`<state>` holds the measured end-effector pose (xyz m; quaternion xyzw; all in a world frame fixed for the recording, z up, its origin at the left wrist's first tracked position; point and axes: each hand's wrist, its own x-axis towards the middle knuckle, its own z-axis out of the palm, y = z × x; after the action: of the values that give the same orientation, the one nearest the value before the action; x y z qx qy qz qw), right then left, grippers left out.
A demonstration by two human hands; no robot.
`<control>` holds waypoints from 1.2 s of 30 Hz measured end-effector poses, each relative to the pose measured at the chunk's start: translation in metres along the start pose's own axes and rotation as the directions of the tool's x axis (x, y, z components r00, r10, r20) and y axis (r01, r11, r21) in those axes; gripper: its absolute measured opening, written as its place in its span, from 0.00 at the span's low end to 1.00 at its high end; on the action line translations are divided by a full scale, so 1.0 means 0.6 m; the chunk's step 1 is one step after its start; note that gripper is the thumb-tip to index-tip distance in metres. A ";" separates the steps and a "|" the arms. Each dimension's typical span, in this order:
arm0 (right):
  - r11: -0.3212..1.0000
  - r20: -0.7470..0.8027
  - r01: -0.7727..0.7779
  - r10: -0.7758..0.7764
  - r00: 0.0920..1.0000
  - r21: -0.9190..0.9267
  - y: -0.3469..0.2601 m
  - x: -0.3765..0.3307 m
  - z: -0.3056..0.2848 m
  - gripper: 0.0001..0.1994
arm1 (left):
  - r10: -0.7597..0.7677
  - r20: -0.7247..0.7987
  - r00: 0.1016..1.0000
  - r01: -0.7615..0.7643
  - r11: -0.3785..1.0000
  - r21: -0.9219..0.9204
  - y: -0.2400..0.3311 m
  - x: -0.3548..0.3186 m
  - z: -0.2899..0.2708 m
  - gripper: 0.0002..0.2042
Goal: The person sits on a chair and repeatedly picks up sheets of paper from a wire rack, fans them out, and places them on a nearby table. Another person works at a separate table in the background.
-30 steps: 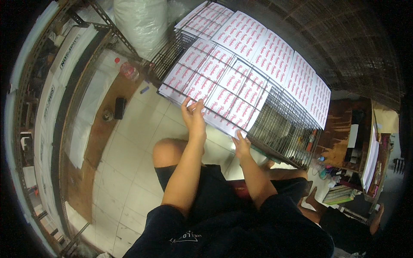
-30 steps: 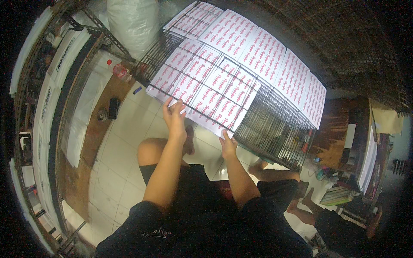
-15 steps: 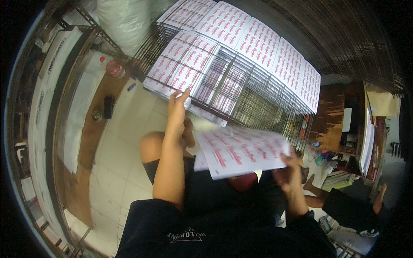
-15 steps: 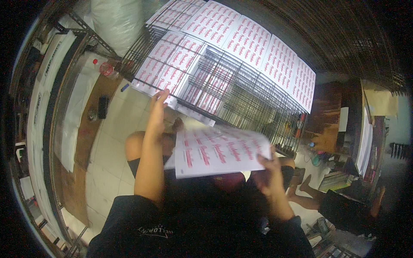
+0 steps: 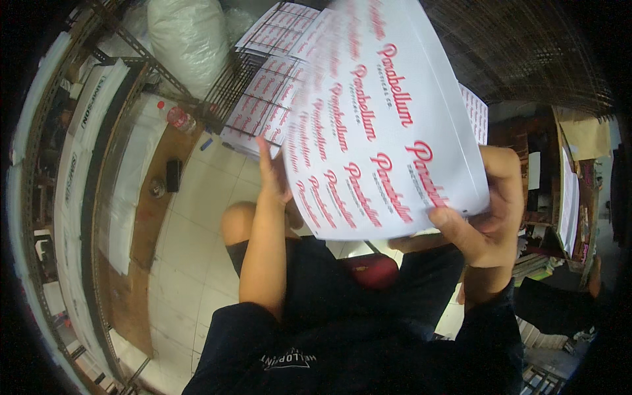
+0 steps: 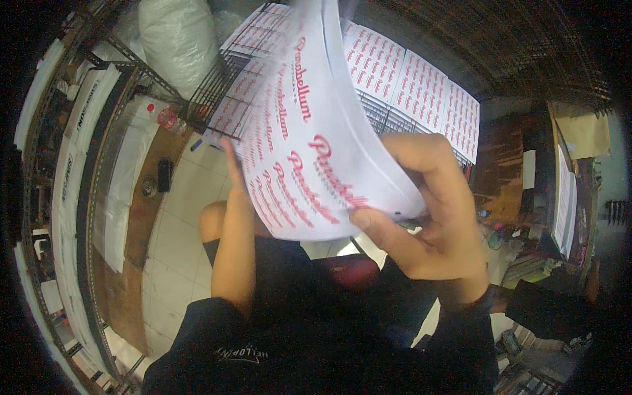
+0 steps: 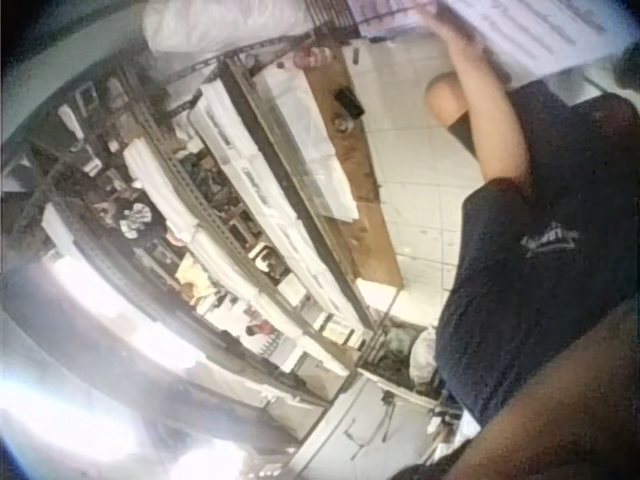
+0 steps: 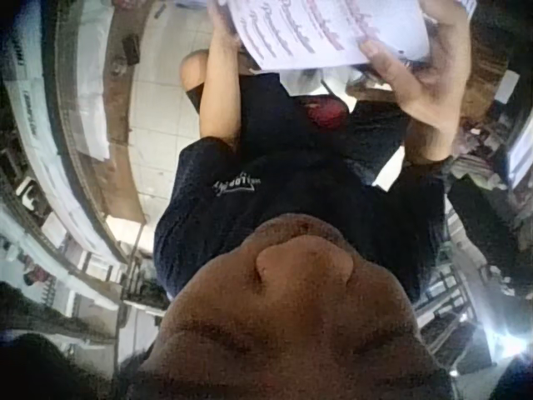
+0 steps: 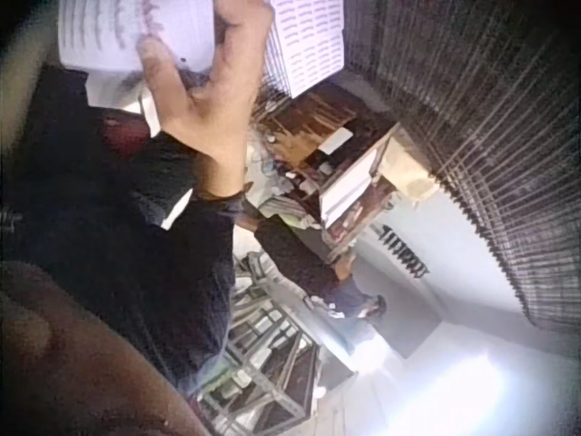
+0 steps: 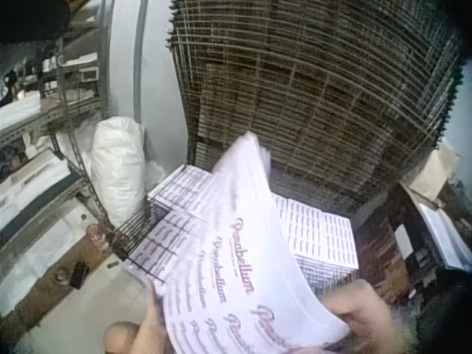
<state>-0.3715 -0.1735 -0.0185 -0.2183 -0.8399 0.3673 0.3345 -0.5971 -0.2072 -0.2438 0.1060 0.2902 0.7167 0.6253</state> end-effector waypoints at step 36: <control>-0.379 0.463 -0.401 0.876 0.134 0.834 0.718 -0.416 0.475 0.16 | 0.437 -0.509 0.741 -0.359 0.899 0.249 0.035 0.025 0.018 0.22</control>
<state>-0.3555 -0.1874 -0.5917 -0.5293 -0.0212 0.8120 0.2449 -0.6117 -0.1907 -0.2266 -0.0043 0.4765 0.8118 0.3376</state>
